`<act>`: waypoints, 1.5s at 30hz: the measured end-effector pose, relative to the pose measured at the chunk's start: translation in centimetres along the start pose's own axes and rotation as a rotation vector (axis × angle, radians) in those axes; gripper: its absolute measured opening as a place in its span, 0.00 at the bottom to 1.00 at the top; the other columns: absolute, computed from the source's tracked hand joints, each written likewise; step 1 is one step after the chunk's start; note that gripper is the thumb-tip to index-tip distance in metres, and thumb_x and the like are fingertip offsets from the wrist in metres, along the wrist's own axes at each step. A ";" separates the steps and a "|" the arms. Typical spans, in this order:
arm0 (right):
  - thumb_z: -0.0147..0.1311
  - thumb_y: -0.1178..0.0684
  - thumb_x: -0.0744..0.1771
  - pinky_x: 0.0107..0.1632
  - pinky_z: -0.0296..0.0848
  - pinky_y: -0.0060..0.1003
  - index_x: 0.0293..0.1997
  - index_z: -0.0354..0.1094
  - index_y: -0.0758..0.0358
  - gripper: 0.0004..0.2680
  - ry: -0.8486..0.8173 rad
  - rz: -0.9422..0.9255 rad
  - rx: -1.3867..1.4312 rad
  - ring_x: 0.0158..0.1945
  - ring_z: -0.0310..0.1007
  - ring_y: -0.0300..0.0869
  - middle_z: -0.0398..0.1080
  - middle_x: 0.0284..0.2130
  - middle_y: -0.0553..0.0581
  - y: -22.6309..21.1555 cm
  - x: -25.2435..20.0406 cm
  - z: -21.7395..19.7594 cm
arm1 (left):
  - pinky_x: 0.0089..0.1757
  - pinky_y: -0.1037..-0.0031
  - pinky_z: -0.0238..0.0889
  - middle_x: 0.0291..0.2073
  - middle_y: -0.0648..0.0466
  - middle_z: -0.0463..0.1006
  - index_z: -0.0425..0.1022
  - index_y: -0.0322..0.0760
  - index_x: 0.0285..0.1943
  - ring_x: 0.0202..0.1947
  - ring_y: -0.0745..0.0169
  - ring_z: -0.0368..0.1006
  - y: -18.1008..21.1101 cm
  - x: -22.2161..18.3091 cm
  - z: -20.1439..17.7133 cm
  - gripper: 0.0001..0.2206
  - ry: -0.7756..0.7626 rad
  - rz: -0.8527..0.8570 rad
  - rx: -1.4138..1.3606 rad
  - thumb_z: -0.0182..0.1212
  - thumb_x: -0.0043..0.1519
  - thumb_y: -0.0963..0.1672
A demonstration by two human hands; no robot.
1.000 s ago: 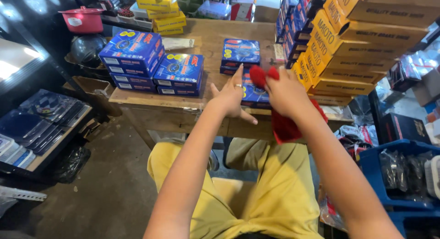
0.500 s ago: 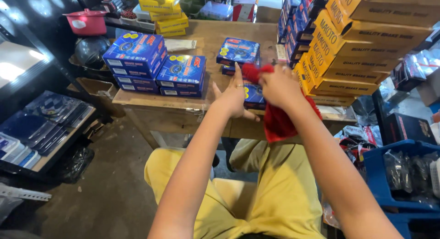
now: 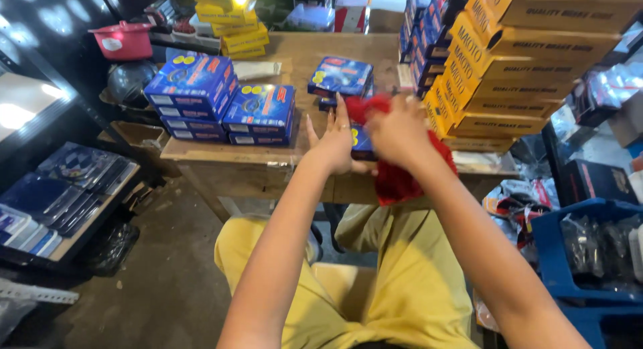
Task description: Cleaning and organizing stacks of brake shoe boxes using a red cloth.
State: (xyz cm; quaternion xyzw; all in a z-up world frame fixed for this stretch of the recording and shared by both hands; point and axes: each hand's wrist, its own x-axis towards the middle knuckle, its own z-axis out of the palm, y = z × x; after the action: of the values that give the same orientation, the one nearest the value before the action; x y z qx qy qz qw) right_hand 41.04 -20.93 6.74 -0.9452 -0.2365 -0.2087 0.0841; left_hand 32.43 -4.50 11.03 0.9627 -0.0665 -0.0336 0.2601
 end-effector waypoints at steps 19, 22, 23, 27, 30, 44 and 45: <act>0.51 0.46 0.70 0.45 0.75 0.61 0.54 0.75 0.51 0.10 0.100 0.083 0.025 0.44 0.71 0.70 0.62 0.40 0.68 1.7 -6.2 -3.0 | 0.62 0.28 0.03 0.79 0.35 0.39 0.14 0.31 0.78 0.80 0.49 0.31 0.4 0.3 0.0 0.63 0.050 -0.027 -0.115 0.72 0.55 0.58; 0.48 0.43 0.71 0.49 0.76 0.59 0.55 0.74 0.46 0.11 0.013 0.068 0.088 0.49 0.71 0.69 0.62 0.44 0.66 0.6 -7.3 -4.4 | 0.62 0.27 0.07 0.79 0.37 0.39 0.22 0.28 0.79 0.80 0.51 0.32 0.8 -0.3 -0.9 0.59 0.003 -0.041 -0.083 0.69 0.57 0.58; 0.48 0.43 0.71 0.49 0.76 0.59 0.55 0.74 0.46 0.11 0.015 0.067 0.086 0.49 0.71 0.69 0.62 0.44 0.66 1.0 -7.1 -4.9 | 0.62 0.27 0.07 0.79 0.37 0.39 0.22 0.28 0.79 0.80 0.51 0.32 1.0 -0.3 -1.2 0.59 0.005 -0.039 -0.084 0.69 0.57 0.58; 0.47 0.40 0.70 0.50 0.76 0.58 0.53 0.76 0.42 0.12 -0.137 0.213 0.081 0.51 0.74 0.65 0.66 0.46 0.62 0.2 -5.7 -5.9 | 0.62 0.25 0.08 0.80 0.40 0.41 0.30 0.24 0.79 0.80 0.51 0.32 1.0 0.2 -0.8 0.55 -0.027 -0.063 -0.008 0.65 0.59 0.59; 0.50 0.43 0.69 0.48 0.77 0.61 0.51 0.76 0.44 0.10 -0.136 0.168 0.022 0.50 0.73 0.65 0.66 0.45 0.62 -2.5 -6.0 -6.0 | 0.60 0.23 0.07 0.80 0.42 0.40 0.30 0.25 0.79 0.80 0.52 0.31 -0.1 1.3 0.7 0.55 -0.014 -0.079 0.048 0.67 0.58 0.58; 0.46 0.40 0.70 0.50 0.76 0.58 0.52 0.78 0.44 0.13 -0.165 0.189 0.068 0.50 0.73 0.65 0.67 0.42 0.64 -1.7 -6.8 -7.0 | 0.59 0.20 0.08 0.80 0.44 0.40 0.26 0.27 0.79 0.80 0.50 0.29 -0.5 2.1 0.7 0.57 -0.036 -0.082 0.053 0.69 0.57 0.58; 0.46 0.42 0.70 0.50 0.76 0.59 0.53 0.77 0.46 0.12 -0.142 0.196 0.116 0.50 0.73 0.66 0.67 0.41 0.66 -0.6 -6.8 -6.3 | 0.60 0.21 0.10 0.80 0.43 0.39 0.27 0.26 0.79 0.80 0.49 0.29 0.4 1.1 0.0 0.57 -0.039 -0.084 0.023 0.69 0.57 0.58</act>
State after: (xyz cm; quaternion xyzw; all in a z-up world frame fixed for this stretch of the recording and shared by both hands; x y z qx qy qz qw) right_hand 33.08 -24.77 9.50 -0.9697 -0.1601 -0.1178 0.1418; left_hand 33.46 -4.99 11.24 0.9667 -0.0313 -0.0627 0.2460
